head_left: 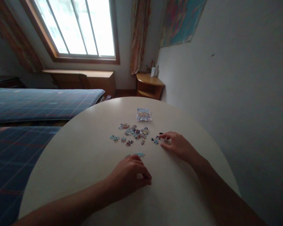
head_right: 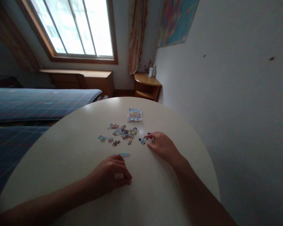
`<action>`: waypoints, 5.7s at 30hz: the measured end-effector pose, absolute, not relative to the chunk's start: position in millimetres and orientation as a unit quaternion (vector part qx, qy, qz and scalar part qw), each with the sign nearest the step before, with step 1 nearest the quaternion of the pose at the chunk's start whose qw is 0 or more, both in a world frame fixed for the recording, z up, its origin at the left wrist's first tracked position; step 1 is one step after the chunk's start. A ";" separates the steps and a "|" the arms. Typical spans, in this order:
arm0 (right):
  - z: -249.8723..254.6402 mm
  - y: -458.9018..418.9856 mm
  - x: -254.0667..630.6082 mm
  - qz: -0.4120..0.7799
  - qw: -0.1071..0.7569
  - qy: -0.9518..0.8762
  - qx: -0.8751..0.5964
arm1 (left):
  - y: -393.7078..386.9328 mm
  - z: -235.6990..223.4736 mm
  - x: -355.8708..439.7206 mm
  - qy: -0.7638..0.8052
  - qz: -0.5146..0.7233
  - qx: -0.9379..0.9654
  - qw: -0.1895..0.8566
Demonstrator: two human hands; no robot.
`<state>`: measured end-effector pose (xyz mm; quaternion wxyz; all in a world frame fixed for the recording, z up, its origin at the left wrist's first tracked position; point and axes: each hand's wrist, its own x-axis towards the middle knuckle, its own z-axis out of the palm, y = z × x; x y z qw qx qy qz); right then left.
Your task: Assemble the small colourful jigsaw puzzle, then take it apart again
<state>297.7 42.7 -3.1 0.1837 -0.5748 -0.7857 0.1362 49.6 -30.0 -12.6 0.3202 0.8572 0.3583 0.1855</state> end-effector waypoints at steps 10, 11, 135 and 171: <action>-2.3 43.6 299.5 0.141 0.178 -0.782 -0.580 | -23.8 -12.8 38.2 0.325 0.130 0.892 0.287; -2.6 43.6 299.8 0.141 0.179 -0.783 -0.579 | -21.1 -10.0 34.9 0.318 0.124 0.895 0.286; -4.7 36.8 282.6 0.129 0.116 -0.763 -0.623 | -23.8 -7.4 -0.1 0.308 0.107 0.919 0.222; -24.8 84.9 309.9 0.141 0.190 -0.708 -0.665 | -15.6 -11.5 -12.5 0.278 0.146 0.925 0.214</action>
